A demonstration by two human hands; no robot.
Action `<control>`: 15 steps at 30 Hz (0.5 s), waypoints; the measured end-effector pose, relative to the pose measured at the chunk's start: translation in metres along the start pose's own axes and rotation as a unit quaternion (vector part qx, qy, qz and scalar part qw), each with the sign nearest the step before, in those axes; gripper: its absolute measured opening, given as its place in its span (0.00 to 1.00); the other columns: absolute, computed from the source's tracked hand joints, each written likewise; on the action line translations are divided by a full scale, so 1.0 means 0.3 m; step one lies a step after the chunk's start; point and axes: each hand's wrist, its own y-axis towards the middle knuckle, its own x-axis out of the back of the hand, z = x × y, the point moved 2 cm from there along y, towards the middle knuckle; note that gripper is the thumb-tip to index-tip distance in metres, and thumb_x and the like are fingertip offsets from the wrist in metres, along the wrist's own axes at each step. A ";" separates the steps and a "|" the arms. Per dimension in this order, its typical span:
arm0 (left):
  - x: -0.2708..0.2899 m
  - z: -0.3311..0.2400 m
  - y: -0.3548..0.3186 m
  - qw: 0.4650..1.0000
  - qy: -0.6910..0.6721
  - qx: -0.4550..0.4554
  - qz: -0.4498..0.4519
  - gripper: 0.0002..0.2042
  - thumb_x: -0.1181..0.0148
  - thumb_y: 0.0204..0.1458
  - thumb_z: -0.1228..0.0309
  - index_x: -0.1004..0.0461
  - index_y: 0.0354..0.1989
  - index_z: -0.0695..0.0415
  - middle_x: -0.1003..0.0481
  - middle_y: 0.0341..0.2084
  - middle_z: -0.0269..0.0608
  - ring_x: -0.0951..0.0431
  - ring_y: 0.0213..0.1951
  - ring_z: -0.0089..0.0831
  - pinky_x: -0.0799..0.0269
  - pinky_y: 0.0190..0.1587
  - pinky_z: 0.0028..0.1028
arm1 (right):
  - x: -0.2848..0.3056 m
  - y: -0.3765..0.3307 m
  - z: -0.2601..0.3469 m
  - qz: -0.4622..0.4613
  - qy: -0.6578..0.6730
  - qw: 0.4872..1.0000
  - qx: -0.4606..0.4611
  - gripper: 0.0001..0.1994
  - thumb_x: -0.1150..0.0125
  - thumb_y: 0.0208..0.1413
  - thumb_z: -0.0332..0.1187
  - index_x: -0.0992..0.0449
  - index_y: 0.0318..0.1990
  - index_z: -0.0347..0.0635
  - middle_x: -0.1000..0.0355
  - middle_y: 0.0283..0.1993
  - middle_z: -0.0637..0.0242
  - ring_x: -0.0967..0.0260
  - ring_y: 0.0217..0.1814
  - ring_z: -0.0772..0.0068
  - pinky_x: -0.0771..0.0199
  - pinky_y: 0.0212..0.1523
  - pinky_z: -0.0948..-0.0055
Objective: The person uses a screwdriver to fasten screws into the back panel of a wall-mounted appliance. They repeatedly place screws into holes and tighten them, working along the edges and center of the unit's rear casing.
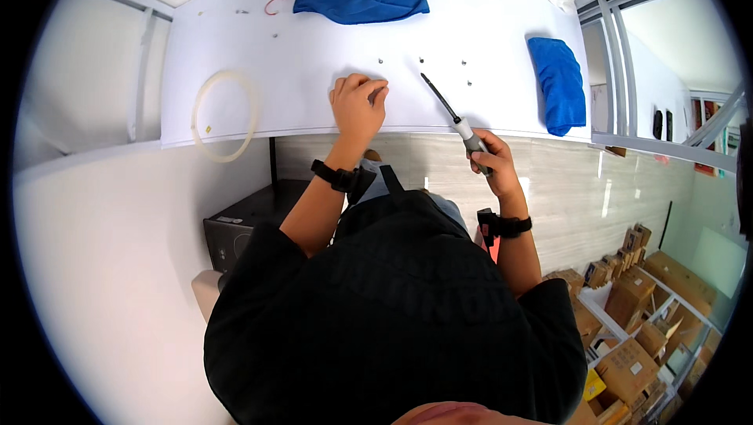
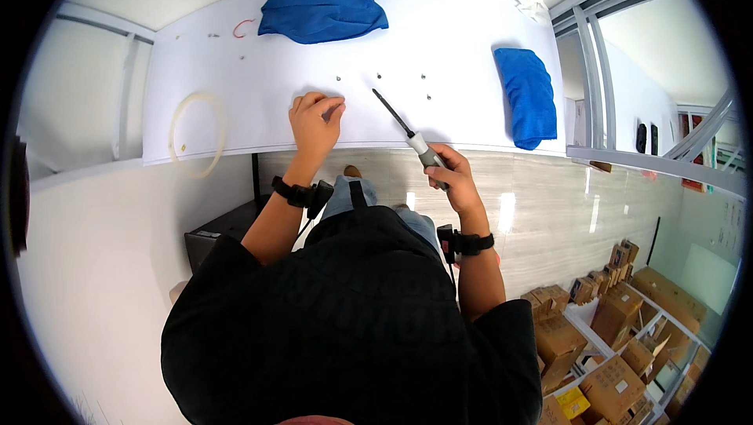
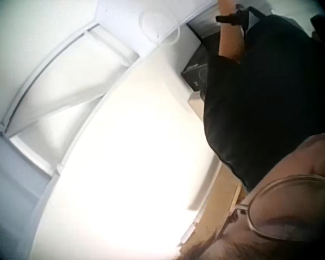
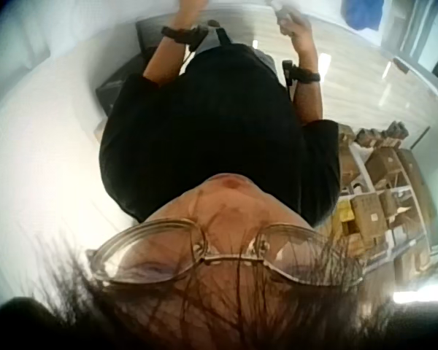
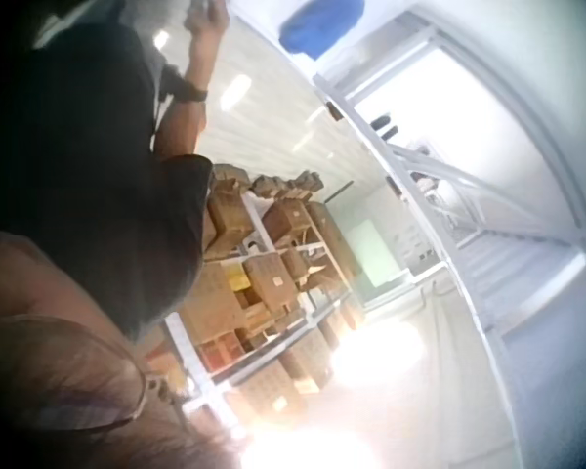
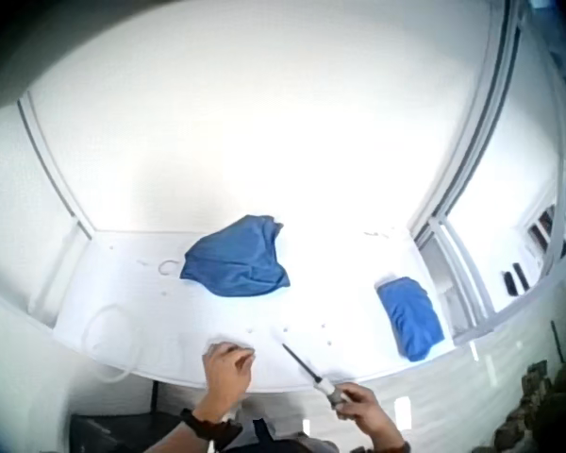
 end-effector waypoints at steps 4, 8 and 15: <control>0.005 -0.012 0.011 1.000 0.021 0.002 0.011 0.05 0.34 0.42 0.69 0.18 0.29 0.48 0.31 0.22 0.27 0.33 0.30 0.29 0.42 0.38 0.30 | -0.010 0.026 0.013 -0.014 0.013 1.000 -0.009 0.20 0.43 0.43 0.22 0.28 0.49 0.36 0.33 0.30 0.69 0.38 0.25 0.80 0.39 0.25 0.80; -0.004 -0.017 0.012 0.999 0.032 0.019 -0.005 0.06 0.34 0.42 0.69 0.18 0.30 0.48 0.31 0.21 0.27 0.33 0.30 0.28 0.42 0.37 0.30 | 0.016 0.049 0.036 0.009 0.002 1.000 -0.012 0.20 0.43 0.43 0.23 0.28 0.49 0.36 0.33 0.29 0.70 0.38 0.25 0.80 0.39 0.26 0.80; 0.003 -0.016 0.019 0.998 0.055 -0.005 -0.004 0.09 0.35 0.43 0.71 0.20 0.36 0.52 0.28 0.21 0.31 0.32 0.26 0.29 0.38 0.32 0.29 | 0.087 0.110 0.079 0.118 0.000 0.992 -0.039 0.20 0.43 0.44 0.24 0.29 0.49 0.36 0.34 0.28 0.70 0.39 0.25 0.80 0.40 0.26 0.80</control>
